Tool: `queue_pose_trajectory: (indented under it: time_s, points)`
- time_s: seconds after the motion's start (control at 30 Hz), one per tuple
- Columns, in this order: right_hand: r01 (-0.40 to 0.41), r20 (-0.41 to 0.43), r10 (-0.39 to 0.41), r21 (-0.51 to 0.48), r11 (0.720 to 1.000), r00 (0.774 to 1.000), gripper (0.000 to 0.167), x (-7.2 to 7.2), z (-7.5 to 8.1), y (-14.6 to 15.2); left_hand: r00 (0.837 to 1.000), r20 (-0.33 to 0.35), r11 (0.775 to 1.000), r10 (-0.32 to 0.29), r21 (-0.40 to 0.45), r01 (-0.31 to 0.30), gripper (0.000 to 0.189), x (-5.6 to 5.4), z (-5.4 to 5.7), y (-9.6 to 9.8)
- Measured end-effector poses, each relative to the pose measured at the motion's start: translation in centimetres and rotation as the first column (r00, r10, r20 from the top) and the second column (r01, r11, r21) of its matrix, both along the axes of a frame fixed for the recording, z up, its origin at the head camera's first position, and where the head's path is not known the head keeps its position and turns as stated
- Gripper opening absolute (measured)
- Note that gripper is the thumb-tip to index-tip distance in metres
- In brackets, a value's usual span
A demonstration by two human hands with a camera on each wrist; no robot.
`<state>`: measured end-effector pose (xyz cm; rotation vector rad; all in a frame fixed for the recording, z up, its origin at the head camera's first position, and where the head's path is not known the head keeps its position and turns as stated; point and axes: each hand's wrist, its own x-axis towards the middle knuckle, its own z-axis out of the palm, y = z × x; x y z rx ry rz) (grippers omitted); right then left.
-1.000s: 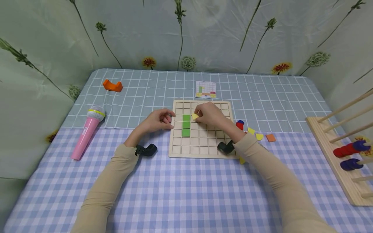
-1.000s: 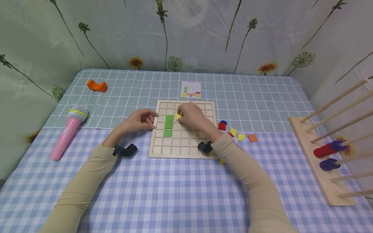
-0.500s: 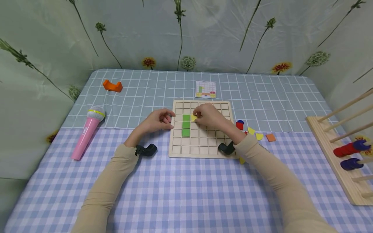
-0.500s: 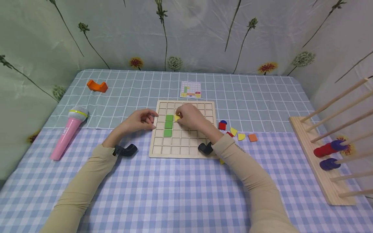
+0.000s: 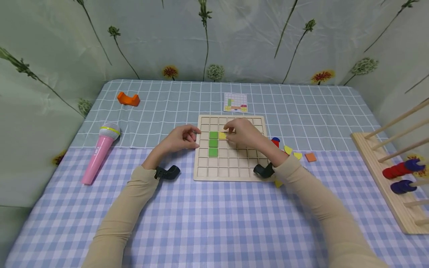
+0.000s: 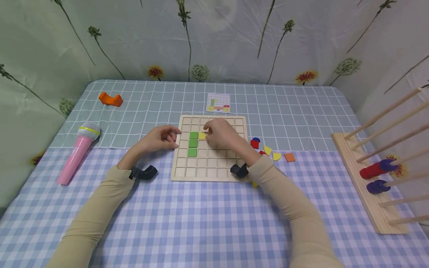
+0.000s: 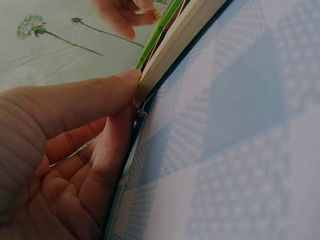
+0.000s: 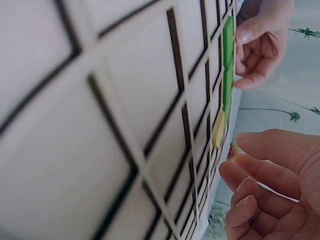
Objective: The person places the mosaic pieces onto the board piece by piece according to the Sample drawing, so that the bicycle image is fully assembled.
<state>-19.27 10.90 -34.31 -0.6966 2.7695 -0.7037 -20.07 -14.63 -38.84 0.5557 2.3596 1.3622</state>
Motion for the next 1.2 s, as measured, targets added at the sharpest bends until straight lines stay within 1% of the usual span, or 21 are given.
queue_pose_trajectory:
  time_s: [0.2,0.27,0.4,0.53,0.67,0.87,1.0,1.1,1.2]
  points:
    - [0.005,-0.056,-0.003,0.031,0.999,0.998,0.029,0.5,1.0,1.9,1.000,-0.005,1.000,0.009,-0.016,-0.009,0.046,0.0,0.0,-0.1]
    - [0.013,-0.062,-0.011,0.034,0.999,0.998,0.029,0.8,1.1,2.8,1.000,-0.008,1.000,0.007,-0.017,-0.007,0.046,0.1,0.1,-0.2]
    - [0.038,-0.061,-0.036,0.029,0.999,0.997,0.029,1.3,1.4,4.7,1.000,-0.016,1.000,0.006,-0.015,-0.006,0.046,0.1,0.0,-0.2]
    - [0.072,-0.051,-0.070,0.053,0.996,0.996,0.028,1.9,1.6,6.3,1.000,-0.020,1.000,0.008,-0.014,-0.009,0.046,0.0,0.0,-0.2]
    - [0.093,-0.042,-0.090,0.085,0.992,0.995,0.027,2.7,1.6,7.6,1.000,-0.009,1.000,0.008,-0.006,-0.008,0.047,0.1,0.1,-0.2]
    - [0.098,-0.064,-0.093,0.070,0.993,0.994,0.025,3.8,1.4,9.4,1.000,-0.001,1.000,0.003,-0.001,-0.003,0.047,0.2,0.1,-0.1]
    - [0.103,-0.047,-0.100,0.073,0.992,0.994,0.025,4.6,1.2,10.4,1.000,0.002,1.000,0.005,-0.008,-0.005,0.047,0.2,0.2,0.0]
    - [0.129,-0.021,-0.128,0.089,0.988,0.992,0.026,5.1,1.2,11.1,1.000,0.008,1.000,0.010,-0.015,-0.010,0.047,0.2,0.3,0.1]
    - [0.167,-0.025,-0.165,0.111,0.980,0.986,0.025,5.5,1.1,11.9,1.000,0.007,1.000,0.007,-0.021,-0.007,0.047,0.2,0.2,0.2]
